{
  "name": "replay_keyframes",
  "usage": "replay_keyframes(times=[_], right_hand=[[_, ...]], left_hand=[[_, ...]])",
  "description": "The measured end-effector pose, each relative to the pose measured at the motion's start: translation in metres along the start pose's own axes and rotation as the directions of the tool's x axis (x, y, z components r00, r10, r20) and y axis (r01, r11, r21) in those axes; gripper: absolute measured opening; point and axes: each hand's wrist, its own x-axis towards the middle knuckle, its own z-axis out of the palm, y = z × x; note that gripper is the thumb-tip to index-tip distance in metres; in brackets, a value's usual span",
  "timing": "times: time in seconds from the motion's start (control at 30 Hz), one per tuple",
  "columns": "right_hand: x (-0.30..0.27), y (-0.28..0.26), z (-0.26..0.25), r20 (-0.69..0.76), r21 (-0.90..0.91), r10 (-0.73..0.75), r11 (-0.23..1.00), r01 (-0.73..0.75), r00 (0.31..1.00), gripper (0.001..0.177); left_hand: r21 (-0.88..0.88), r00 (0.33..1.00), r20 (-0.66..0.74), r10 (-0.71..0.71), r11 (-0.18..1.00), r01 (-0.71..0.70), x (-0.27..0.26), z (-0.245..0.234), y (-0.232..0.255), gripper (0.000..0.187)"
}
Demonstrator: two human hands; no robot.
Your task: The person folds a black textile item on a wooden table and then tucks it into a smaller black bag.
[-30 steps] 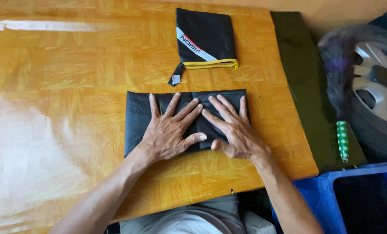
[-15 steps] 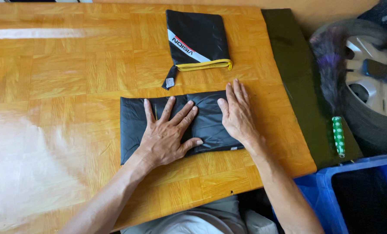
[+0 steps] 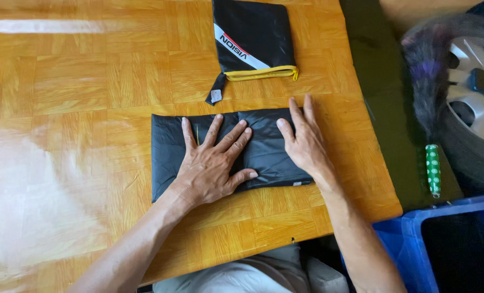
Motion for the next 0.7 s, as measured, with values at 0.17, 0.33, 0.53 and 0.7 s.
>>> replay_keyframes(times=[0.17, 0.33, 0.53, 0.7], right_hand=[[-0.016, 0.003, -0.028, -0.031, 0.526, 0.257, 0.826, -0.203, 0.966, 0.096], [-0.059, 0.01, -0.031, 0.187, 0.879, 0.375, 0.349, -0.325, 0.908, 0.061], [-0.094, -0.018, 0.041, 0.093, 0.947, 0.281, -0.321, 0.002, 0.955, 0.079], [-0.096, -0.11, 0.051, -0.284, 0.895, 0.515, 0.445, 0.031, 0.809, 0.054]], left_hand=[[-0.02, 1.0, -0.011, 0.003, 1.0, -0.003, -0.001, 0.0, -0.002, 0.087], [-0.034, 1.0, -0.016, 0.011, 0.999, -0.012, -0.003, -0.001, -0.003, 0.083], [-0.066, 0.999, -0.034, 0.011, 0.998, -0.013, -0.004, 0.0, -0.005, 0.082], [-0.158, 0.995, -0.102, 0.014, 0.987, -0.03, -0.006, 0.004, -0.007, 0.068]])
